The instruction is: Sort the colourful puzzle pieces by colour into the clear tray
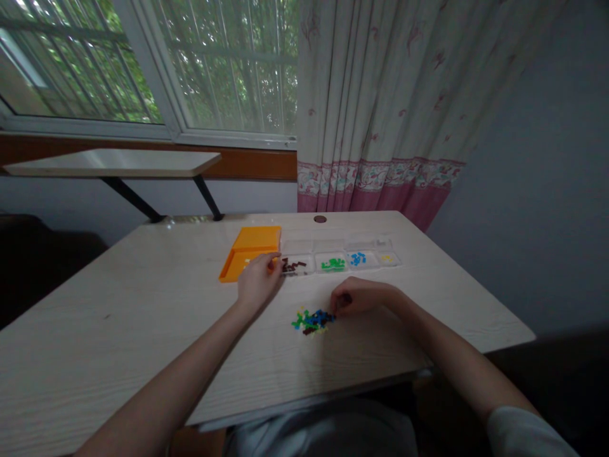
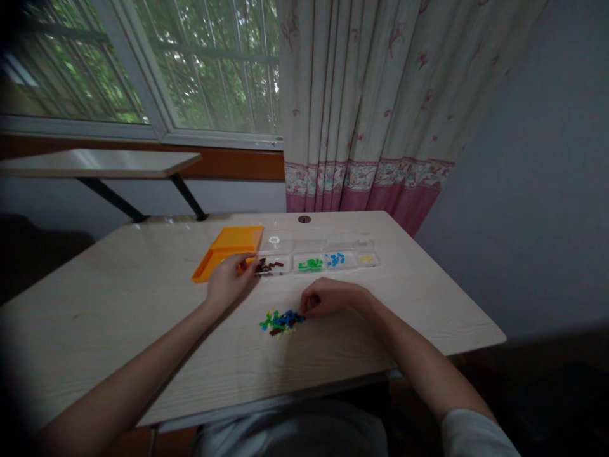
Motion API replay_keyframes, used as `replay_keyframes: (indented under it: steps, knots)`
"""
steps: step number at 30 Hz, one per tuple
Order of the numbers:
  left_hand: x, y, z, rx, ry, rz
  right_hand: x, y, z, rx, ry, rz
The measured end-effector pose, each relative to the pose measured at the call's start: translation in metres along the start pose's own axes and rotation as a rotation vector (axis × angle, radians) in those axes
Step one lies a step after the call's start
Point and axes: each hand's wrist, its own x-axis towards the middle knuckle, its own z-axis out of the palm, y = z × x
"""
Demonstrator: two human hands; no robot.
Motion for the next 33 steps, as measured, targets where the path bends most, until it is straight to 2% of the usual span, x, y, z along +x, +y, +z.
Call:
replay_keyframes:
  steps: [6, 8, 11, 14, 20, 33]
  knots:
    - [-0.003, 0.006, -0.002, -0.169, -0.051, 0.035, 0.001, 0.0, -0.001, 0.022, 0.018, 0.004]
    - [-0.006, 0.014, -0.004, -0.292, -0.124, 0.101, 0.004, 0.001, 0.0, 0.079, 0.114, 0.021]
    - [-0.013, 0.029, -0.007, -0.425, -0.244, 0.24, 0.01, 0.0, 0.004, 0.197, 0.335, 0.048]
    - [-0.018, 0.044, -0.01, -0.471, -0.286, 0.321, 0.017, -0.001, 0.011, 0.278, 0.459, 0.052]
    - [-0.022, 0.05, -0.008, -0.469, -0.281, 0.366, 0.022, -0.006, 0.02, 0.298, 0.524, 0.006]
    - [-0.023, 0.048, -0.007, -0.477, -0.284, 0.409, 0.021, -0.005, 0.019, 0.227, 0.537, 0.0]
